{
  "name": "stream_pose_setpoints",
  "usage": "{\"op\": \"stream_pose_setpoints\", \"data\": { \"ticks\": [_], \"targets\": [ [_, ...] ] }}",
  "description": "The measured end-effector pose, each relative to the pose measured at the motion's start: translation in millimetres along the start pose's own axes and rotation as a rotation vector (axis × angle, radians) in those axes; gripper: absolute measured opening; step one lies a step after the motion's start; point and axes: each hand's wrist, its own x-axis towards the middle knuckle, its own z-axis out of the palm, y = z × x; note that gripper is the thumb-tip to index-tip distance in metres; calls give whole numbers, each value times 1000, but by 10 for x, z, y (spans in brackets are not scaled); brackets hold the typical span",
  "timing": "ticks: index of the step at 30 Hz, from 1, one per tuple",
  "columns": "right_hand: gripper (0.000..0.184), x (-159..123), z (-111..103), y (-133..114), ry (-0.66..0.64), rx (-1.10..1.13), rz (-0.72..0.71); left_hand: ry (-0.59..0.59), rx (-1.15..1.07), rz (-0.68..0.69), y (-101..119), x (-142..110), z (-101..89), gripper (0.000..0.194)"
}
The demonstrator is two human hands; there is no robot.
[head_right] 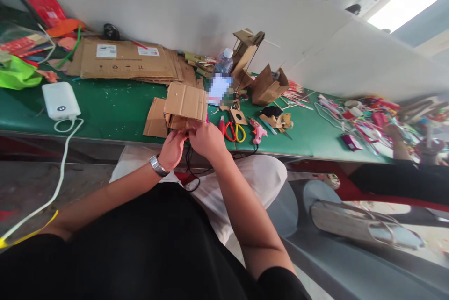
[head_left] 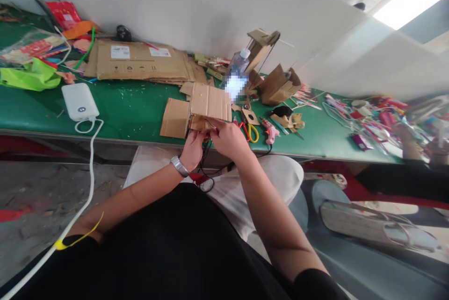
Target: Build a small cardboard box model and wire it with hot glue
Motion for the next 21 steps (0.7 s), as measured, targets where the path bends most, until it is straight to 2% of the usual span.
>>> {"op": "stream_pose_setpoints", "data": {
  "ticks": [4, 8, 13, 17, 21],
  "targets": [
    [42, 0, -9, -5, 16, -48, 75, 1, 9, 2, -2, 5, 1, 17],
    [44, 8, 7, -3, -10, 1, 24, 26, 33, 2, -2, 7, 8, 22],
    [44, 16, 39, 11, 1, 0, 57, 25, 52, 6, -6, 4, 4, 21],
    [50, 13, 48, 36, -5, 44, 1, 38, 49, 5, -36, 9, -3, 24],
    [46, 17, 35, 46, 3, 15, 39, 30, 35, 0, -50, 15, -8, 23]
  ]
}}
